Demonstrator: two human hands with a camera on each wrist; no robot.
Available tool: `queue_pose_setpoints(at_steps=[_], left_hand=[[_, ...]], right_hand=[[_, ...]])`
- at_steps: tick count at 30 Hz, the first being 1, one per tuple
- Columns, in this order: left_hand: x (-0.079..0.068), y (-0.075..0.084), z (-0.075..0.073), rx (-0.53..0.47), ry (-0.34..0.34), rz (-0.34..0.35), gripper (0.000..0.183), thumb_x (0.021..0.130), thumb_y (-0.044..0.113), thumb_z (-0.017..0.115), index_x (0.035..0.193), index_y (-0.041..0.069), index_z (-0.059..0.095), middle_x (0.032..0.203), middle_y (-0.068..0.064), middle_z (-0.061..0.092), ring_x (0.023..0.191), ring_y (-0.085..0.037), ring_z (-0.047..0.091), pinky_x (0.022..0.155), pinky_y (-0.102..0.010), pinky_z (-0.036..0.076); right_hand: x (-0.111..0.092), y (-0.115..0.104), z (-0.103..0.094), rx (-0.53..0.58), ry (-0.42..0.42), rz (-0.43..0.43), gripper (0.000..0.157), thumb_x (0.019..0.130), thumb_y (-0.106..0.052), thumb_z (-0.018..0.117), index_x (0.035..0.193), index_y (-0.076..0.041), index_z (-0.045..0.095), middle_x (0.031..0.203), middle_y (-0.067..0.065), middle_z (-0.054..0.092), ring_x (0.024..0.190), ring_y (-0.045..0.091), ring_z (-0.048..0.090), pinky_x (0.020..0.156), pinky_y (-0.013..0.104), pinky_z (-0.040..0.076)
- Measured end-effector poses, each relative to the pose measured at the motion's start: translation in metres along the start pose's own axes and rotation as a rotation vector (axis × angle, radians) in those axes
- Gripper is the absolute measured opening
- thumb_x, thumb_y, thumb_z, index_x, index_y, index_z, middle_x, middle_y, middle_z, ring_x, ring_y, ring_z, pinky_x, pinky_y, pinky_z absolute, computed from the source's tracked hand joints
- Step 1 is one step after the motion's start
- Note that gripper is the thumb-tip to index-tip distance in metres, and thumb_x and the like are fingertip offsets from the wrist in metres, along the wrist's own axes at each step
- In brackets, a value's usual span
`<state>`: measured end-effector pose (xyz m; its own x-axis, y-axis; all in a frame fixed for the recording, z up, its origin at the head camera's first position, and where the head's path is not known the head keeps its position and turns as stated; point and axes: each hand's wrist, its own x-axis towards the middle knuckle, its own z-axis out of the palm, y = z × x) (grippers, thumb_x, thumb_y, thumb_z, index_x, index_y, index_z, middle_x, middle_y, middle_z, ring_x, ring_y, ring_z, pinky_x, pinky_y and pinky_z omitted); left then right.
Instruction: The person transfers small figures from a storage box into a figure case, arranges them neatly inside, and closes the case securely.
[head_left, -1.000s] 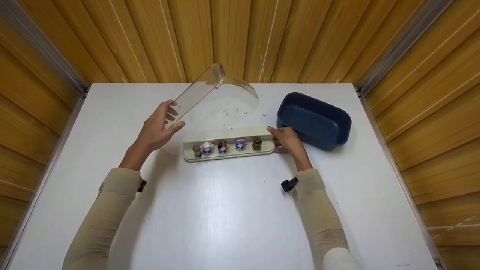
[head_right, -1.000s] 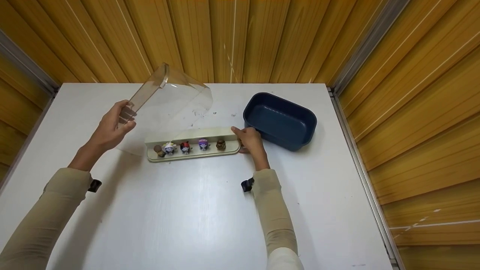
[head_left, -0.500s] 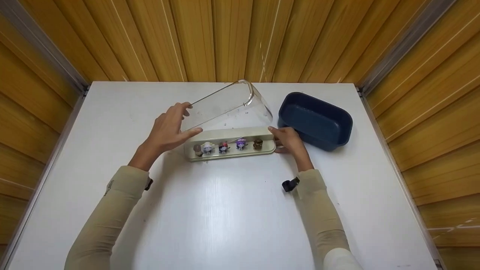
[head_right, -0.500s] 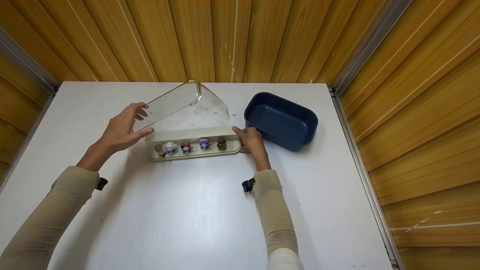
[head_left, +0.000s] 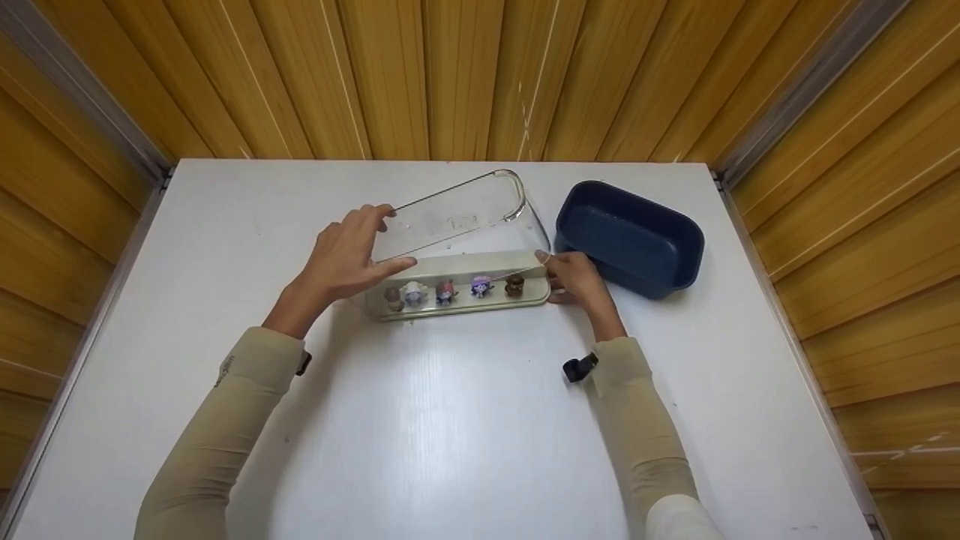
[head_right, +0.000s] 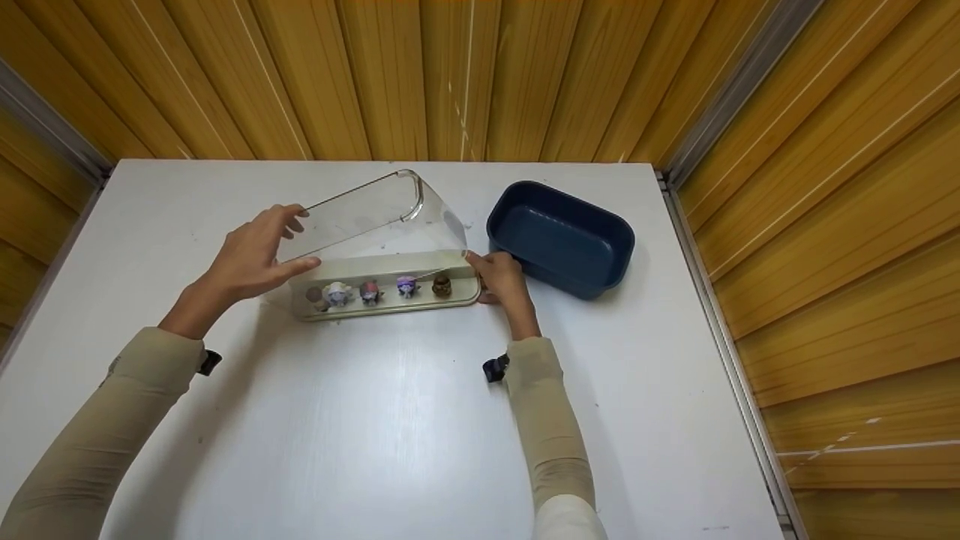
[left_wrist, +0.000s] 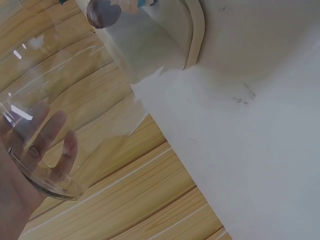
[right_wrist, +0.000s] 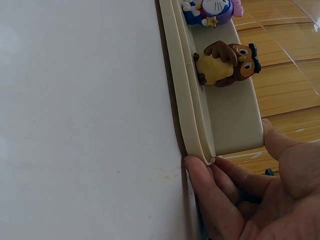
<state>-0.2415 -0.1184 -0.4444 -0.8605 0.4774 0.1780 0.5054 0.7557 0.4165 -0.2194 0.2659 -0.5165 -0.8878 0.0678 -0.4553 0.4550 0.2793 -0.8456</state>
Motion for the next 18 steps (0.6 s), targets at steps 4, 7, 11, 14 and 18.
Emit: queue_pose_setpoints(at_steps=[4,7,11,14,18], left_hand=[[0.004,0.004,0.001,0.024,0.0,-0.001,0.087,0.086,0.075,0.061,0.145,0.013,0.045,0.121,-0.012,0.061,0.107,-0.031,0.058,0.086,-0.055,0.047],[0.007,0.007,0.003,0.045,-0.006,0.0,0.085,0.086,0.073,0.062,0.144,0.013,0.046,0.12,-0.011,0.061,0.107,-0.031,0.059,0.087,-0.055,0.047],[0.009,0.011,0.004,0.068,-0.02,0.007,0.087,0.085,0.077,0.06,0.143,0.013,0.047,0.12,-0.01,0.061,0.108,-0.031,0.059,0.088,-0.056,0.047],[0.009,0.013,0.005,0.09,-0.034,0.019,0.091,0.083,0.082,0.055,0.142,0.014,0.048,0.12,-0.009,0.061,0.108,-0.031,0.059,0.087,-0.057,0.047],[0.01,0.014,0.006,0.107,-0.047,0.024,0.094,0.082,0.086,0.051,0.142,0.014,0.048,0.119,-0.008,0.061,0.108,-0.031,0.059,0.087,-0.055,0.047]], right_hand=[[-0.001,-0.001,0.0,0.018,-0.004,0.006,0.058,0.099,-0.049,0.064,0.126,0.002,0.063,0.105,0.014,0.072,0.086,0.02,0.072,0.068,0.031,0.061],[0.0,-0.001,-0.001,0.018,-0.006,0.013,0.059,0.098,-0.05,0.064,0.127,0.002,0.063,0.105,0.013,0.071,0.085,0.019,0.072,0.068,0.031,0.061],[0.001,-0.001,-0.001,0.006,-0.006,0.014,0.06,0.098,-0.05,0.064,0.129,0.001,0.063,0.105,0.013,0.071,0.086,0.019,0.072,0.07,0.031,0.061],[0.001,0.0,-0.001,0.003,-0.007,0.013,0.059,0.099,-0.05,0.063,0.13,0.001,0.062,0.104,0.012,0.071,0.086,0.018,0.072,0.072,0.032,0.061],[0.001,0.0,-0.001,0.009,-0.001,0.006,0.059,0.099,-0.05,0.064,0.128,0.001,0.063,0.102,0.011,0.072,0.085,0.017,0.072,0.072,0.033,0.061]])
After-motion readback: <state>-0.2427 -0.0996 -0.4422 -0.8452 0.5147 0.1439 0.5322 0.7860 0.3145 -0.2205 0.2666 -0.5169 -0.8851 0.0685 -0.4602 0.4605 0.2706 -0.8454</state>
